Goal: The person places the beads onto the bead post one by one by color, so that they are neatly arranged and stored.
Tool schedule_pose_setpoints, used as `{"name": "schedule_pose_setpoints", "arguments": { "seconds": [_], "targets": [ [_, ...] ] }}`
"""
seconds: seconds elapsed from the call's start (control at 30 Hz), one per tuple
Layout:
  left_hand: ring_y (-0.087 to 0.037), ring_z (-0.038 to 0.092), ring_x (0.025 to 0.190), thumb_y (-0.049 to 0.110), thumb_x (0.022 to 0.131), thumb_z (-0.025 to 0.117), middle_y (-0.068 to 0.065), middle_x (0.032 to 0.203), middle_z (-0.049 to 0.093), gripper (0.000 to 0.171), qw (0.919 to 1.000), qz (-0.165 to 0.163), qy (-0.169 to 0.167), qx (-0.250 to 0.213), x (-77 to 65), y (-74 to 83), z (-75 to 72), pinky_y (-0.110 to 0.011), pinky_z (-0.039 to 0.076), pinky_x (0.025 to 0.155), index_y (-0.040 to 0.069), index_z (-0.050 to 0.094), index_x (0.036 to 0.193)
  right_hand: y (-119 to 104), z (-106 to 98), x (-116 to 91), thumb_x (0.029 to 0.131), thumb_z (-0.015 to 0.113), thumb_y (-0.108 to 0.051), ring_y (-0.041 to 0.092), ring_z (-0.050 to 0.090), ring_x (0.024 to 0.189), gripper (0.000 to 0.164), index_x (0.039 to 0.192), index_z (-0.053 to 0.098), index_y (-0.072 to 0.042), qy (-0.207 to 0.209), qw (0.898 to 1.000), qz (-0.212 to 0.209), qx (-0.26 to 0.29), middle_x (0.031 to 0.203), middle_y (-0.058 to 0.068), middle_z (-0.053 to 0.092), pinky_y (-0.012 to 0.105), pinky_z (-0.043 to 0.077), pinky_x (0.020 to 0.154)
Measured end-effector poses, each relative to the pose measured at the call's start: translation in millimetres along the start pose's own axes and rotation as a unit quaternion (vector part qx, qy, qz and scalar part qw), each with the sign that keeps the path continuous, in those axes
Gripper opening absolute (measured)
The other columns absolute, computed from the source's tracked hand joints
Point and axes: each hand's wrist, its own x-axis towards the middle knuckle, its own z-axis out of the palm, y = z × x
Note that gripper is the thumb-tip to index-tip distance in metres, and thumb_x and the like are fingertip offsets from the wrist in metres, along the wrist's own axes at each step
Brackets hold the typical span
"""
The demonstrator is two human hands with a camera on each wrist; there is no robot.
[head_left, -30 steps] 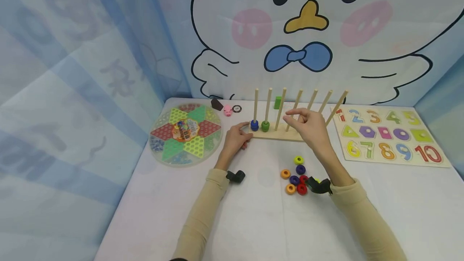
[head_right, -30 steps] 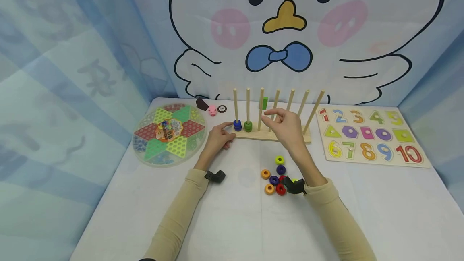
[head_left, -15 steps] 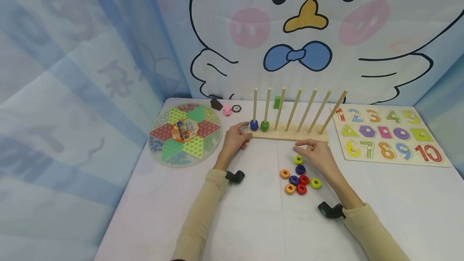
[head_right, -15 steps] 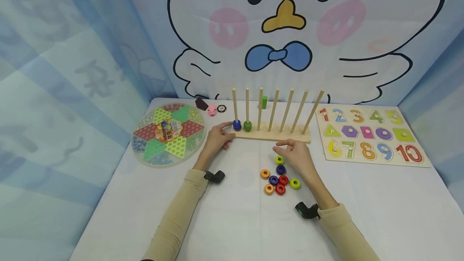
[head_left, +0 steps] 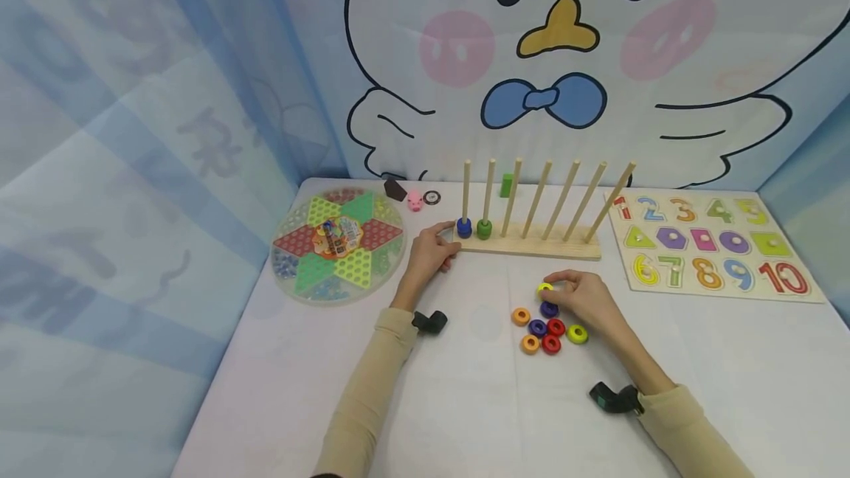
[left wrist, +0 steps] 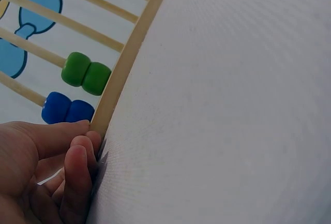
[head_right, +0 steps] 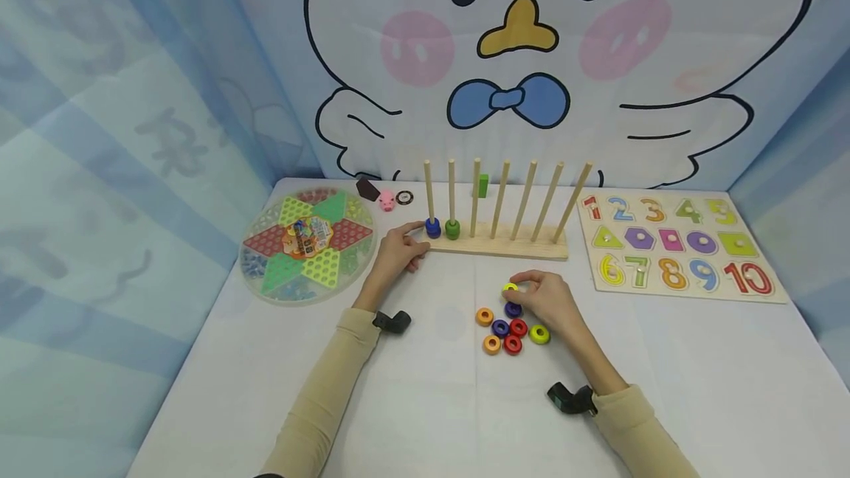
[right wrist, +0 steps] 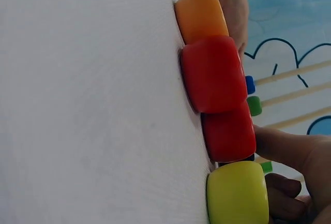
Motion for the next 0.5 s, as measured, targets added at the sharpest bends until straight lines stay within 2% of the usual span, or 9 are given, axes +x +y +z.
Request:
{"name": "schedule_pose_setpoints", "arguments": {
  "seconds": [0.33,0.5],
  "targets": [
    [-0.011,0.052,0.041,0.017,0.085,0.069,-0.003,0.061,0.062,0.05,1.0,-0.003,0.003,-0.002,0.9,-0.3,1.8,-0.026,0.049,0.039,0.016,0.056,0.133,-3.1,3.8,-1.4,0.083,0.072,-0.039,0.013,0.037,0.046,0.047,0.111,0.065,-0.002,0.023,0.999,-0.01,-0.031,0.053,-0.002,0.041,0.023,0.026,0.042],
    [-0.011,0.053,0.042,0.016,0.085,0.069,-0.003,0.062,0.063,0.05,1.0,-0.007,0.001,-0.004,0.9,-0.6,0.5,-0.026,0.049,0.04,0.016,0.055,0.133,-20.3,-0.2,3.2,0.082,0.07,-0.047,0.014,0.037,0.046,0.051,0.111,0.066,-0.006,0.052,0.997,-0.028,-0.05,0.056,-0.001,0.042,0.024,0.025,0.039]
  ]
}}
